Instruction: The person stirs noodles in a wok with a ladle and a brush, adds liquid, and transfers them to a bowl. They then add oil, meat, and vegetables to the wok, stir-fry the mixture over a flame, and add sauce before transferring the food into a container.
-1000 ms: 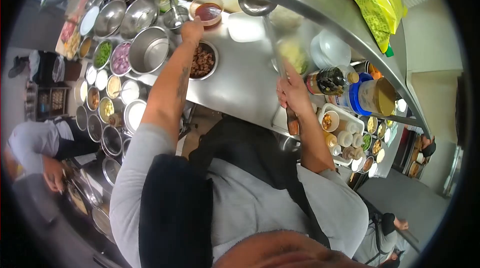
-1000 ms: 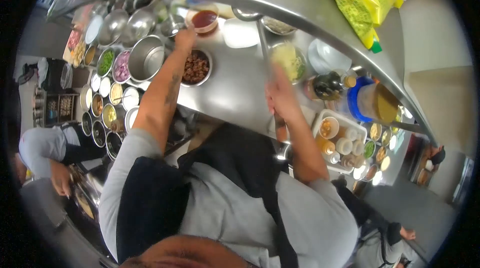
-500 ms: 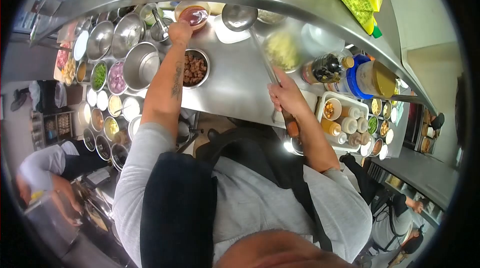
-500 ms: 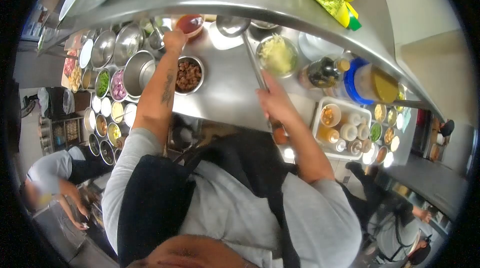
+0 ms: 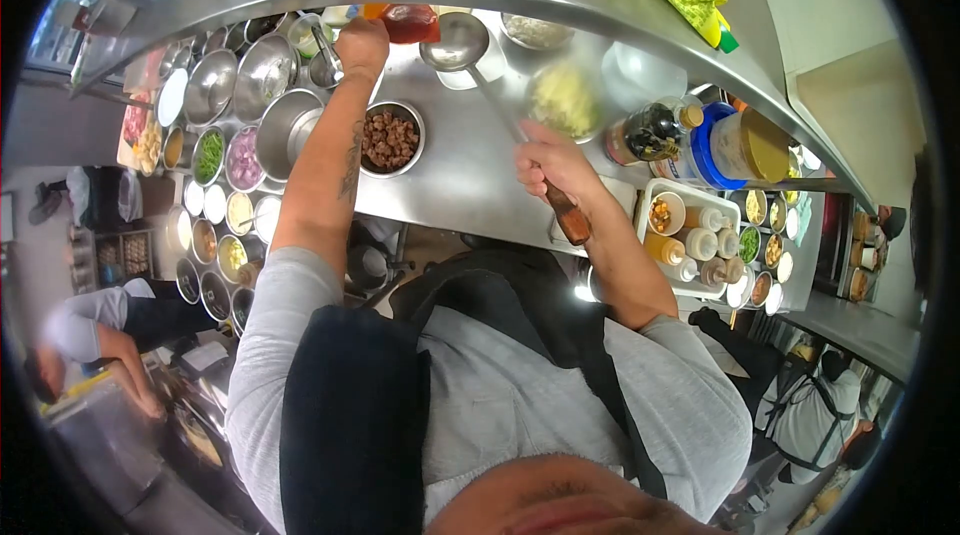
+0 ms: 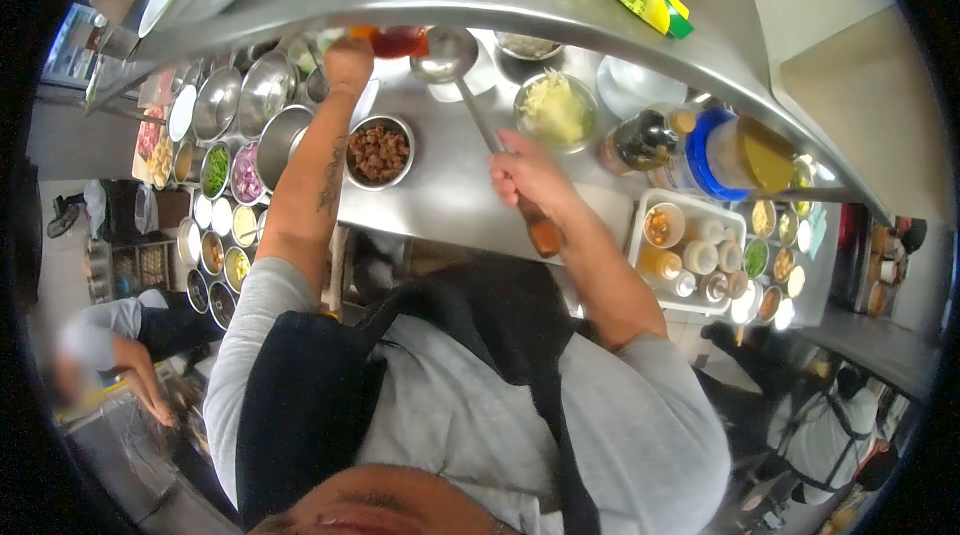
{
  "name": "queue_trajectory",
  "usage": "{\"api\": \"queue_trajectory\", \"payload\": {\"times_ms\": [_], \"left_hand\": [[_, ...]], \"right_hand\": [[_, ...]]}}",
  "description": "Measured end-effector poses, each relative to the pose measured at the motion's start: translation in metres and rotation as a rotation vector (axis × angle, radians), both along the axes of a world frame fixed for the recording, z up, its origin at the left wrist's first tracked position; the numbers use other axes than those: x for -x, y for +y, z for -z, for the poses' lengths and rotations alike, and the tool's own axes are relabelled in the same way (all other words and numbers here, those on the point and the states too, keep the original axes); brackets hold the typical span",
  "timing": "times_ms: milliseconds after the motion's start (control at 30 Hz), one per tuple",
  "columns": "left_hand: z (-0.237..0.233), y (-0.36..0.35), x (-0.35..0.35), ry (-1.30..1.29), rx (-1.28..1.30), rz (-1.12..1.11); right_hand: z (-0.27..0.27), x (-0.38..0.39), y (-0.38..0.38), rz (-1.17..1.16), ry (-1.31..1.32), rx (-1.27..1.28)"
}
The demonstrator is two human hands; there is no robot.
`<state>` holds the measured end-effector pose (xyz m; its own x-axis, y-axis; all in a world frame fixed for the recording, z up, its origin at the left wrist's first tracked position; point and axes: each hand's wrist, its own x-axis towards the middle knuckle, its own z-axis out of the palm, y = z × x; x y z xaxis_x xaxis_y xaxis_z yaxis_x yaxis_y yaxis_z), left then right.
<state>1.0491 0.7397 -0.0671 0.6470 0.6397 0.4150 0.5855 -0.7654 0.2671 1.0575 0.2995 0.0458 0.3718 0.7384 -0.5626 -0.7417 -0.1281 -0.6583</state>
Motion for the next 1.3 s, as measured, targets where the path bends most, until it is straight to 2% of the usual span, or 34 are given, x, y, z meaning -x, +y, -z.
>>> {"api": "queue_trajectory", "payload": {"times_ms": [300,533,667,1000,1300], "left_hand": [[-0.041,-0.035,-0.004,-0.008,0.037,-0.030],[-0.033,-0.029,-0.012,0.013,-0.074,0.027],[-0.026,-0.024,-0.017,0.039,-0.147,0.039],[-0.014,-0.017,-0.023,0.035,-0.123,0.087],[-0.007,-0.005,-0.034,0.209,-0.086,0.073]], "right_hand": [[0.001,-0.007,-0.005,-0.075,0.038,-0.048],[-0.008,-0.002,-0.008,0.015,0.069,-0.025],[-0.004,-0.007,-0.012,-0.059,0.077,-0.063],[-0.001,-0.009,-0.015,-0.064,0.079,-0.054],[-0.002,-0.010,-0.020,-0.038,0.101,-0.067]]}}
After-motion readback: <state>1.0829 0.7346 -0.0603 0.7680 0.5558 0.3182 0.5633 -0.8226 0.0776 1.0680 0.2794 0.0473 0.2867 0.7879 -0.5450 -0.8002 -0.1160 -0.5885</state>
